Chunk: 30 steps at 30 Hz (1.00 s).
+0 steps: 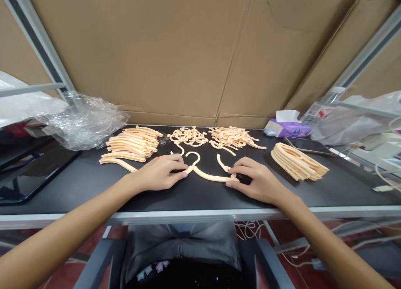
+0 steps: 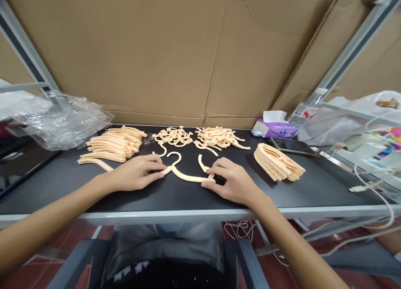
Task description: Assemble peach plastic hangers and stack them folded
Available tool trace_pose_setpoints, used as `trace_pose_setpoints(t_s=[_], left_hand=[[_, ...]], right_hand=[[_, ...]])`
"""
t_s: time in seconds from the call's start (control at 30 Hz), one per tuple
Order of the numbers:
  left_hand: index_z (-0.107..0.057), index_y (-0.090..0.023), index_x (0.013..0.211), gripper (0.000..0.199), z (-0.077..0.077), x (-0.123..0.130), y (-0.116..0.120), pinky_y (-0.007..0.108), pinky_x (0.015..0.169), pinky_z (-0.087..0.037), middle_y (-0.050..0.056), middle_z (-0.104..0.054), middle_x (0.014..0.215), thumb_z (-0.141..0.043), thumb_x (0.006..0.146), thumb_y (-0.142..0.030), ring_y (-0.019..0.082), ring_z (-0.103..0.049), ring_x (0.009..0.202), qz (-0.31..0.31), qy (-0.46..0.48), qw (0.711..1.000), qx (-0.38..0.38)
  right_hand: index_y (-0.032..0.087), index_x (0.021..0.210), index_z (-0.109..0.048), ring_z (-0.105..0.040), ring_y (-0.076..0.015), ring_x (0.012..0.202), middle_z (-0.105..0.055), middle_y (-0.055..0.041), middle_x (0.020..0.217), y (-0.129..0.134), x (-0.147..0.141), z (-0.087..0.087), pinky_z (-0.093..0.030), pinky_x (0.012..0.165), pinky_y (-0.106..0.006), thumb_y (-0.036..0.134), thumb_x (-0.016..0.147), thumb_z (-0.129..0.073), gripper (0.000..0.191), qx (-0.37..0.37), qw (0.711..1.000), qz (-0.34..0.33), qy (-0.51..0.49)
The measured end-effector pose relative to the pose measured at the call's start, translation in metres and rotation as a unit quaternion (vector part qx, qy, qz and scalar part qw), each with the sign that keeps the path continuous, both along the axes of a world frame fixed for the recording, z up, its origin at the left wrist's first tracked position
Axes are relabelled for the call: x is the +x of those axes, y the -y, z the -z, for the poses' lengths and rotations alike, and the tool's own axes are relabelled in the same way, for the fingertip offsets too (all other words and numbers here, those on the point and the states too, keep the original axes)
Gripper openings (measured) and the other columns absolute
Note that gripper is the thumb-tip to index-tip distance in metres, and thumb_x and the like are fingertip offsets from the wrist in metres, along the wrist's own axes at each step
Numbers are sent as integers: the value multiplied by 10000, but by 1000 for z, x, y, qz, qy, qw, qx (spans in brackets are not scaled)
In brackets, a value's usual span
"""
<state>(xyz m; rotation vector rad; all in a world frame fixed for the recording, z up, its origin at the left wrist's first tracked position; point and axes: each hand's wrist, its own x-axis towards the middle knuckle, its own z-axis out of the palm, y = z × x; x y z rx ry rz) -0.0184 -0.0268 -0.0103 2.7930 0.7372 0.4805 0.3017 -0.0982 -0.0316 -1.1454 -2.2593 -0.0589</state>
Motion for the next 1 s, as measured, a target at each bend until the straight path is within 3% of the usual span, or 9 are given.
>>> trace_pose_setpoints(t_s=[0.1, 0.3, 0.63, 0.87, 1.0], left_hand=[[-723, -199, 1109, 296, 0, 1, 0, 257, 763, -475, 60, -656, 1042, -479, 999, -326, 161, -636, 874, -3, 2, 1000, 3], [-715, -194, 1129, 302, 0, -1, 2, 262, 753, -483, 61, -661, 1060, -493, 977, -333, 169, -650, 888, -7, -4, 1000, 16], [-727, -190, 874, 276, -8, -8, 1, 324, 749, -456, 33, -680, 917, -555, 677, -103, 203, -597, 857, -10, -20, 995, 101], [-753, -204, 845, 331, -7, -5, 0, 311, 777, -473, 50, -654, 944, -516, 712, -15, 201, -558, 904, 25, 34, 992, 118], [-767, -206, 926, 354, -2, -5, -1, 292, 796, -497, 59, -637, 989, -501, 784, -21, 178, -598, 908, 39, 46, 995, 83]], right_hand=[[214, 1011, -722, -659, -202, 873, -699, -78, 947, 0, -2, -1, -565, 772, -348, 351, 893, -689, 183, -17, 999, -34, -33], [216, 1102, -696, -669, -203, 904, -728, -74, 977, -1, -4, 0, -562, 795, -354, 243, 945, -601, 185, -26, 998, -38, -43], [217, 1123, -711, -647, -209, 961, -663, -100, 1020, -1, -4, -3, -568, 854, -380, 233, 976, -517, 243, -44, 998, -33, -27], [205, 1123, -727, -634, -204, 963, -646, -105, 1029, -2, -4, -2, -561, 855, -374, 185, 960, -527, 260, -19, 999, -28, -8], [224, 1127, -736, -637, -204, 976, -645, -102, 1043, -1, -4, -3, -561, 864, -373, 182, 967, -510, 280, -20, 999, -35, -5]])
